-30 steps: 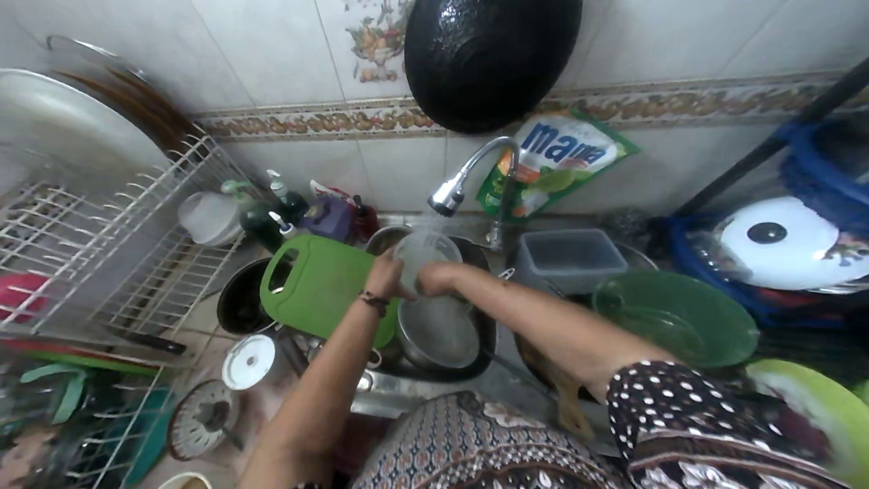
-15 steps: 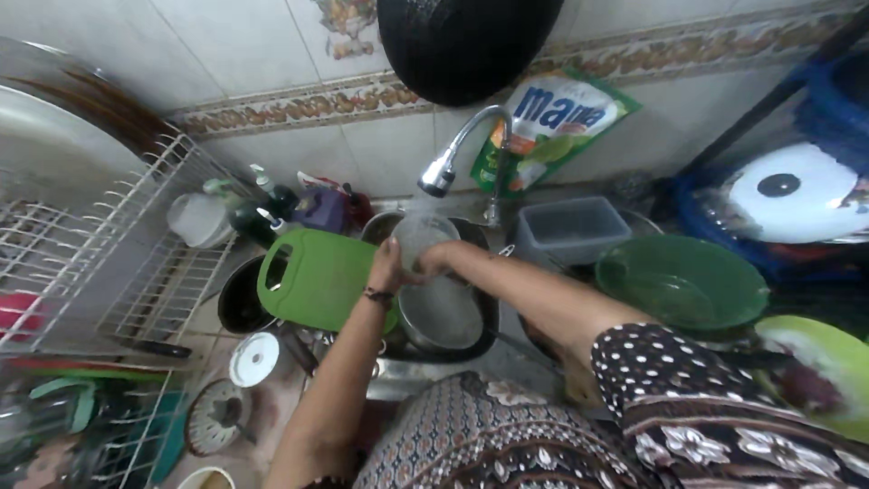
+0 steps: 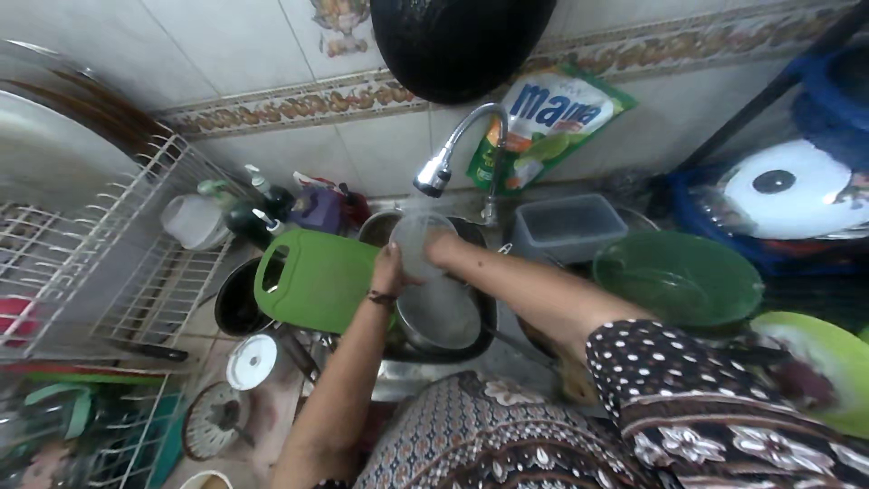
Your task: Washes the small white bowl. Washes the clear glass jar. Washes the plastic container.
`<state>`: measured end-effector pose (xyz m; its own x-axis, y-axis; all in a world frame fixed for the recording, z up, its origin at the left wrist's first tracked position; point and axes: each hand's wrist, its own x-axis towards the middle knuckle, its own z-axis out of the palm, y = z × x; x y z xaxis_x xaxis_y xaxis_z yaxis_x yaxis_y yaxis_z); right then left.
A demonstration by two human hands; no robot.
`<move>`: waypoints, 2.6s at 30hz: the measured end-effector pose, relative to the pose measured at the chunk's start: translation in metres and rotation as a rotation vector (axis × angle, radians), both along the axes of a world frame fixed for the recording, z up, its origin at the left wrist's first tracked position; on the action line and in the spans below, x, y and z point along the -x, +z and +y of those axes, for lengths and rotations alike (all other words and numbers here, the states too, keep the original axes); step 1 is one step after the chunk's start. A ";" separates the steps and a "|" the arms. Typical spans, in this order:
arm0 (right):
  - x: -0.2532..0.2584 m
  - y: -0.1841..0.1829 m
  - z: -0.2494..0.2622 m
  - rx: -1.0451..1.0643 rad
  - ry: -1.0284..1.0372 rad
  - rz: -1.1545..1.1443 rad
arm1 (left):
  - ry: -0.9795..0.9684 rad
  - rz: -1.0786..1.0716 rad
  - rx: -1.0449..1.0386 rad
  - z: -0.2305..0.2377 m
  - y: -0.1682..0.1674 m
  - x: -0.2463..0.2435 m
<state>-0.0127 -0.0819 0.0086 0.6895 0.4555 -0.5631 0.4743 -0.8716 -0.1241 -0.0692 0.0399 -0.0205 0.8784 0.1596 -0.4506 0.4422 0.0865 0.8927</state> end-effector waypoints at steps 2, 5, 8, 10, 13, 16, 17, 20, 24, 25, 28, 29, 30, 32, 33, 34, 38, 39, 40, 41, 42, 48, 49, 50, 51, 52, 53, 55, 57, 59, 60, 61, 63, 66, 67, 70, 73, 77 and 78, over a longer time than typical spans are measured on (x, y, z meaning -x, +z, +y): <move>-0.005 -0.018 0.002 -0.218 -0.075 -0.054 | 0.018 0.014 -0.014 -0.003 0.003 0.000; -0.014 -0.025 0.015 -0.459 -0.012 0.085 | -0.002 0.008 -0.012 -0.008 0.004 0.003; -0.011 -0.011 0.013 -0.456 0.091 0.323 | -0.013 -0.007 -0.032 -0.004 -0.006 0.003; -0.006 0.001 0.004 -0.379 0.152 0.380 | -0.010 -0.009 -0.051 -0.002 -0.012 0.004; 0.004 0.032 -0.009 -0.184 0.170 0.353 | 0.033 -0.019 -0.039 0.000 -0.017 0.003; 0.002 0.041 -0.034 -0.107 0.166 0.163 | 0.034 -0.019 -0.058 0.001 -0.014 0.005; 0.001 0.040 -0.042 -0.111 0.143 0.047 | 0.037 -0.012 -0.041 0.000 -0.013 0.007; -0.006 0.031 -0.063 -0.195 -0.040 -0.206 | 0.039 0.003 0.023 -0.002 -0.013 0.013; -0.007 0.015 -0.076 -0.451 -0.461 0.052 | 0.023 0.027 0.105 -0.015 -0.007 0.024; -0.002 0.014 -0.078 -0.499 -0.550 0.124 | 0.018 0.044 0.115 -0.020 -0.003 0.027; 0.009 0.019 -0.085 -0.514 -0.648 0.125 | 0.041 0.105 0.247 -0.037 -0.004 0.033; 0.012 0.023 -0.087 -0.486 -0.647 0.099 | 0.059 0.124 0.300 -0.044 -0.007 0.035; 0.015 0.027 -0.088 -0.458 -0.633 0.068 | 0.072 0.135 0.351 -0.051 -0.011 0.038; 0.020 0.035 -0.090 -0.411 -0.565 -0.013 | 0.095 0.146 0.413 -0.066 -0.017 0.044; 0.024 0.039 -0.090 -0.392 -0.528 -0.061 | 0.097 0.157 0.433 -0.074 -0.018 0.047; 0.027 0.042 -0.089 -0.368 -0.494 -0.106 | 0.099 0.168 0.454 -0.081 -0.020 0.048; 0.040 0.049 -0.075 -0.238 -0.418 -0.229 | 0.057 0.179 0.549 -0.099 -0.025 0.058; 0.044 0.052 -0.071 -0.196 -0.408 -0.233 | 0.060 0.193 0.552 -0.102 -0.025 0.060; 0.048 0.055 -0.065 -0.158 -0.407 -0.232 | 0.068 0.212 0.556 -0.104 -0.025 0.062; 0.051 0.056 -0.061 -0.136 -0.405 -0.235 | 0.079 0.232 0.565 -0.105 -0.024 0.063; 0.054 0.057 -0.057 -0.121 -0.402 -0.245 | 0.088 0.246 0.580 -0.105 -0.024 0.064; 0.072 0.064 -0.028 -0.078 -0.334 -0.318 | 0.102 0.286 0.692 -0.105 -0.027 0.066; 0.075 0.065 -0.023 -0.063 -0.312 -0.336 | 0.098 0.287 0.710 -0.105 -0.027 0.065; 0.078 0.065 -0.018 -0.054 -0.291 -0.354 | 0.087 0.275 0.730 -0.104 -0.027 0.066; 0.082 0.067 -0.013 -0.048 -0.271 -0.369 | 0.070 0.251 0.736 -0.103 -0.026 0.067; 0.086 0.069 -0.008 -0.044 -0.251 -0.382 | 0.047 0.221 0.746 -0.102 -0.025 0.069; 0.090 0.071 -0.002 -0.036 -0.235 -0.394 | 0.032 0.194 0.747 -0.102 -0.023 0.071; 0.099 0.074 0.008 0.015 -0.209 -0.411 | 0.001 0.164 0.744 -0.099 -0.017 0.076; 0.108 0.077 0.016 0.065 -0.192 -0.431 | -0.048 0.146 0.722 -0.095 -0.009 0.083; 0.114 0.078 0.021 0.087 -0.189 -0.435 | -0.116 0.126 0.639 -0.091 0.002 0.091; 0.116 0.078 0.022 0.095 -0.189 -0.428 | -0.147 0.120 0.594 -0.090 0.006 0.094; 0.117 0.078 0.022 0.099 -0.190 -0.424 | -0.170 0.122 0.542 -0.090 0.007 0.095; 0.119 0.079 0.017 0.095 -0.206 -0.430 | -0.200 0.123 0.488 -0.093 0.005 0.094; 0.120 0.084 -0.005 -0.010 -0.297 -0.485 | -0.154 0.042 0.581 -0.098 -0.012 0.086; 0.119 0.086 -0.017 -0.067 -0.349 -0.509 | -0.126 0.017 0.654 -0.099 -0.018 0.080; 0.121 0.088 -0.063 -0.218 -0.516 -0.583 | -0.083 0.018 0.752 -0.096 -0.016 0.068; 0.130 0.073 -0.111 -0.413 -0.638 -0.654 | -0.298 -0.110 0.767 -0.091 -0.010 0.066; 0.151 0.043 -0.153 -0.680 -0.750 -0.778 | -0.455 -0.216 0.853 -0.104 -0.018 0.063; 0.157 0.039 -0.159 -0.720 -0.767 -0.793 | -0.479 -0.221 0.836 -0.108 -0.016 0.064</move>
